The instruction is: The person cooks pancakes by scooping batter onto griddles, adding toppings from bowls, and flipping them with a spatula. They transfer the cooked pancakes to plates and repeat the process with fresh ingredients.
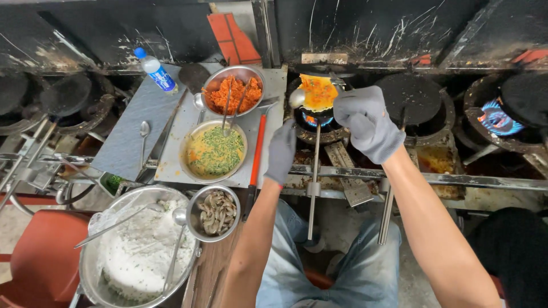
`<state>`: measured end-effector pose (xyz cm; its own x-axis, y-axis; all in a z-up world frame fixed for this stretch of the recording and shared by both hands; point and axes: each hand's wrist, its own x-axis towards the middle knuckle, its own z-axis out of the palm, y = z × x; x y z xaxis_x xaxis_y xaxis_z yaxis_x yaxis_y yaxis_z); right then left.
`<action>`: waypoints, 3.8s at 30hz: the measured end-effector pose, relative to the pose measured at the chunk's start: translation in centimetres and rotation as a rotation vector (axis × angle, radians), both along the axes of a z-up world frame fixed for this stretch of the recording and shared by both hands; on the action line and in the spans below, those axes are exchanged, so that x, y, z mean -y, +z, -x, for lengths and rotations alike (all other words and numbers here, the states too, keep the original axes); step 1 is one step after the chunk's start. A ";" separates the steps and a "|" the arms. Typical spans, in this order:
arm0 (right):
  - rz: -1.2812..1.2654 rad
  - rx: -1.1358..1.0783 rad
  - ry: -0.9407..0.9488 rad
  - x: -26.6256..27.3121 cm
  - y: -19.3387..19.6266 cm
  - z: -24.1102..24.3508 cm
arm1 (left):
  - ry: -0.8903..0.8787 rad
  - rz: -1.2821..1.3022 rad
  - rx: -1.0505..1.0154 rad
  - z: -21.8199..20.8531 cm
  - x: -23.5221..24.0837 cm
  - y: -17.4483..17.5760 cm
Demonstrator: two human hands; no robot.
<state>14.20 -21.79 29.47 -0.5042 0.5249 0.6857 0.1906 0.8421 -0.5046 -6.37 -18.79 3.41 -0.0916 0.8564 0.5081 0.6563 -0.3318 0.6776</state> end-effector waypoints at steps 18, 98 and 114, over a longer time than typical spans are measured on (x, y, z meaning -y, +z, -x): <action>-0.056 0.105 0.203 3.9 -9.3 0.1 | 0.501 0.107 0.545 6.3 15.2 5.9; 1.350 -0.286 -0.293 18.4 -35.8 2.6 | 0.064 0.537 0.270 -6.3 27.9 -2.9; 1.576 -0.571 -0.161 19.2 -37.1 2.3 | 0.003 0.551 0.343 -5.9 28.2 -0.5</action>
<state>11.86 -40.99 -7.61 -0.2705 0.8469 -0.4577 -0.2738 -0.5235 -0.8068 -0.51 -47.03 2.87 -0.1734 0.9827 -0.0645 0.3728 0.1261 0.9193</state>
